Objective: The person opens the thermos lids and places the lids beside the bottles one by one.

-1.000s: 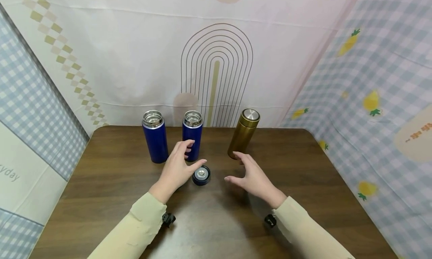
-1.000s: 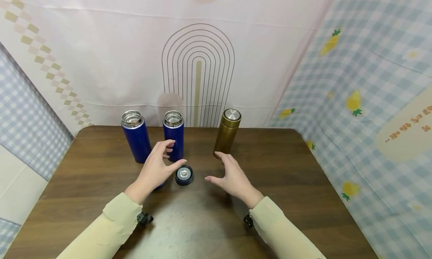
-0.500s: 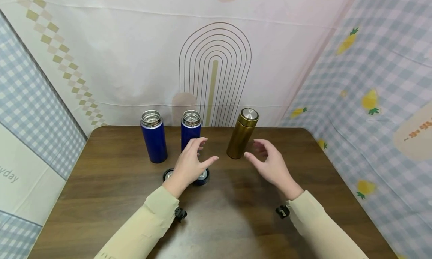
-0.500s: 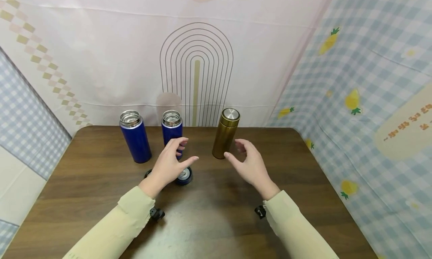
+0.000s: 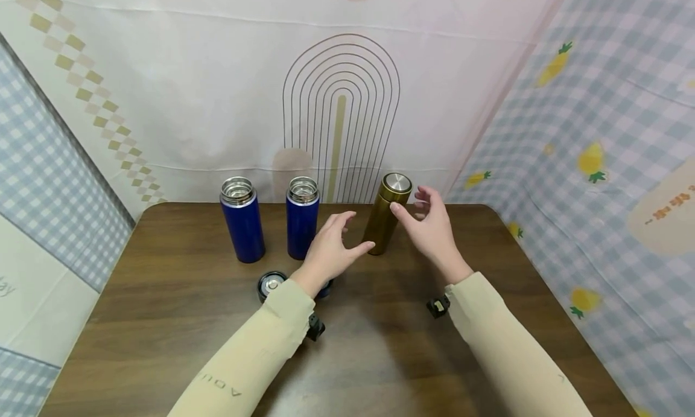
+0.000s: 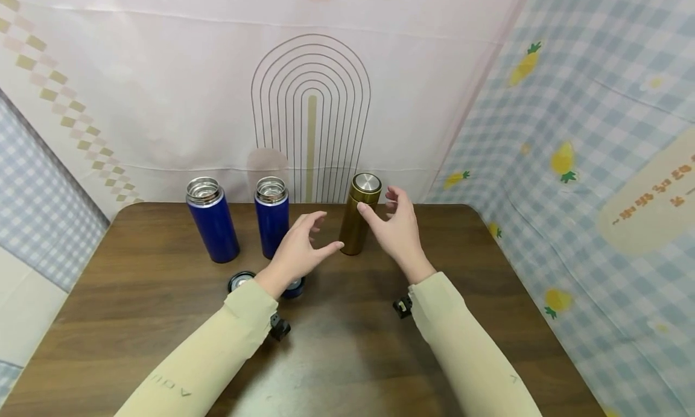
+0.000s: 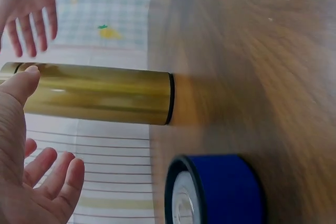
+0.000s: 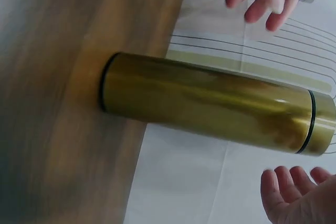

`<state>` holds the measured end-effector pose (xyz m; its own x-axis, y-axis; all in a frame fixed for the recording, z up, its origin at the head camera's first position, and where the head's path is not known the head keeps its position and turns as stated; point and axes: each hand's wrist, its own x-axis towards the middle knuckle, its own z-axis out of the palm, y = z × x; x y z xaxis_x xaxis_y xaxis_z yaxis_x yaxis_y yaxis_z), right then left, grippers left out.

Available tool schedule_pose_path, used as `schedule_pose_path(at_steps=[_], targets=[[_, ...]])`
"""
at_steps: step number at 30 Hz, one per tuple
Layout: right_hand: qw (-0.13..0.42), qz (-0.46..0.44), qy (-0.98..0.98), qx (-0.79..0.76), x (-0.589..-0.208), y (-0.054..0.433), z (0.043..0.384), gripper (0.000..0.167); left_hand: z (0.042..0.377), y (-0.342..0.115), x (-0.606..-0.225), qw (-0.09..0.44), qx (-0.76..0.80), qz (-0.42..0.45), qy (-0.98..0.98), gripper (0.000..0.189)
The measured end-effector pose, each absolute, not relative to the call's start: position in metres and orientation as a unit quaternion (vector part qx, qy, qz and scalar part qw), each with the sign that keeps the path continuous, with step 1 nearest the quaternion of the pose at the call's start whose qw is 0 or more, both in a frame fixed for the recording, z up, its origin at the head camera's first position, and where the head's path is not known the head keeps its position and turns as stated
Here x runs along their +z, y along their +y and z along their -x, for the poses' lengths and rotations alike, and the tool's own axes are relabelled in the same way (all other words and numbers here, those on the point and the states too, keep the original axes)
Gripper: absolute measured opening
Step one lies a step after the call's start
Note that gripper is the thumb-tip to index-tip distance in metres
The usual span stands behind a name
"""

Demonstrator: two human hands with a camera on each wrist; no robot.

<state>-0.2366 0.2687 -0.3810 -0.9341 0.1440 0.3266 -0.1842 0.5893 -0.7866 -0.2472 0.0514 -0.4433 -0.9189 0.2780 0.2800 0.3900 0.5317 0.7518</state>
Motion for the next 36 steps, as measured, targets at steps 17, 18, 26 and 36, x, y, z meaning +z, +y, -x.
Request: schedule_pose_path(at_steps=[17, 18, 26, 36], targets=[[0.185, -0.011, -0.858, 0.48, -0.381, 0.249, 0.257, 0.092, 0.275, 0.086, -0.436, 0.026, -0.45, 0.232, -0.862, 0.086], [0.188, -0.011, -0.86, 0.473, -0.381, 0.249, 0.257, 0.089, 0.275, 0.087, -0.436, 0.026, -0.453, 0.232, -0.86, 0.085], [0.205, -0.032, -0.872, 0.444, -0.381, 0.242, 0.248, 0.072, 0.268, 0.087, -0.437, 0.032, -0.485, 0.213, -0.847, 0.07], [0.219, -0.065, -0.865, 0.447, -0.379, 0.238, 0.214, 0.064, 0.253, 0.083, -0.441, 0.05, -0.477, 0.235, -0.846, 0.073]])
